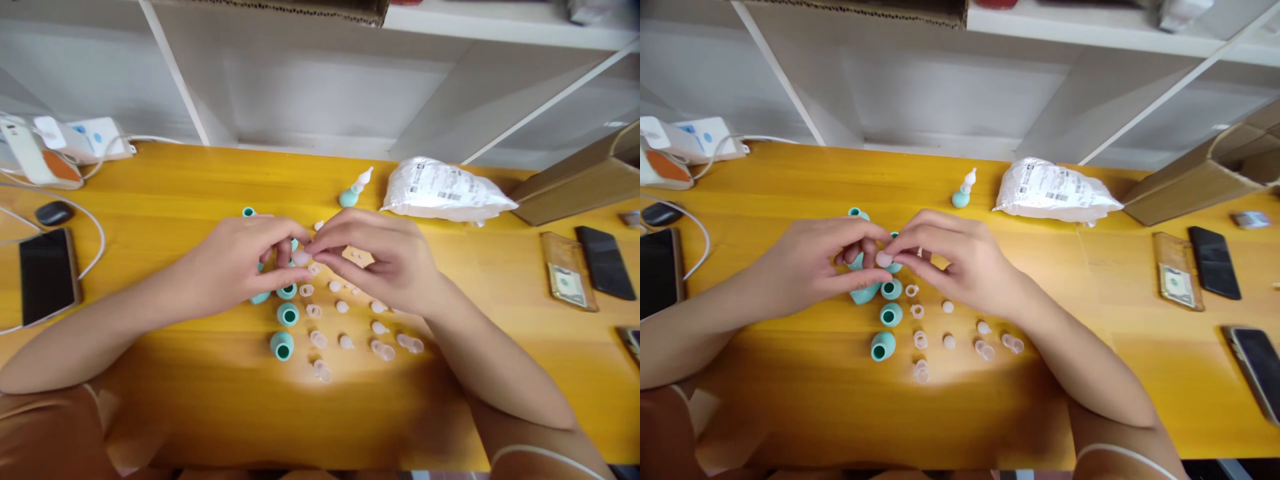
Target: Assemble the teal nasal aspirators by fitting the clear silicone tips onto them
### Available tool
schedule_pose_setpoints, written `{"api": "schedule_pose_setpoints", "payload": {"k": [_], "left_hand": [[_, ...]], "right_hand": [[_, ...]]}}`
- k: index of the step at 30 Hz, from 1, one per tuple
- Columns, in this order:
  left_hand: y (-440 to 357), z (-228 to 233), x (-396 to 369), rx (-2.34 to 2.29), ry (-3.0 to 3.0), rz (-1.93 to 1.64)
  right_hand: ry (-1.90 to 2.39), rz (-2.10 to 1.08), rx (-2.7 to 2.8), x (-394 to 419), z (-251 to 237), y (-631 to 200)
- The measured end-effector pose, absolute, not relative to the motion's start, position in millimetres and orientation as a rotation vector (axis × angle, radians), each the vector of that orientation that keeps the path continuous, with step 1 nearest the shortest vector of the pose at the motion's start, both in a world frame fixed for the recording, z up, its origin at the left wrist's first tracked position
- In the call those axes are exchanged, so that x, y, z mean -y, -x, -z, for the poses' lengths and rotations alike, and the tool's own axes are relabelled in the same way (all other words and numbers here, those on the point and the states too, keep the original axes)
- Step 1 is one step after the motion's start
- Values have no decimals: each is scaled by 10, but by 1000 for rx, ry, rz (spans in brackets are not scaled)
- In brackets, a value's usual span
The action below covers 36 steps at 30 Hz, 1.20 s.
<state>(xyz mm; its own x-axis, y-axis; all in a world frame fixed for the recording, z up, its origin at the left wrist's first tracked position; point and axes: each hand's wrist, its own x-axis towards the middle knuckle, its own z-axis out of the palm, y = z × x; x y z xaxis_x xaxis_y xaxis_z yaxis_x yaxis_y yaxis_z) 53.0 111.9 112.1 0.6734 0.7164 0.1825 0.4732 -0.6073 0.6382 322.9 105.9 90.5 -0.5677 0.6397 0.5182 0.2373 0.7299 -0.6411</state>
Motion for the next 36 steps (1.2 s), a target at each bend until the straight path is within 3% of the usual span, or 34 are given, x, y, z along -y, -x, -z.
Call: {"api": "schedule_pose_setpoints", "payload": {"k": [5, 11, 17, 20, 28, 36], "left_hand": [[-537, -1119, -1123, -890, -2417, -607], [-519, -1106, -1106, -975, -2404, -649], [-514, -1118, -1127, -1065, -2295, -535], [-515, -1109, -1134, -1089, -2272, -552], [-502, -1081, -1111, -1097, -2288, -614], [-507, -1124, -1060, -1062, -2311, -726]], "right_hand": [[716, -657, 2185, -970, -1011, -3236], [1398, -349, 2575, -1095, -1115, -3664], [1822, -613, 2771, -1344, -814, -3877], [1820, -740, 2845, -1363, -743, -3773], [1850, -444, 3070, -1317, -733, -3433], [1821, -516, 2961, -1262, -781, -3424]]}}
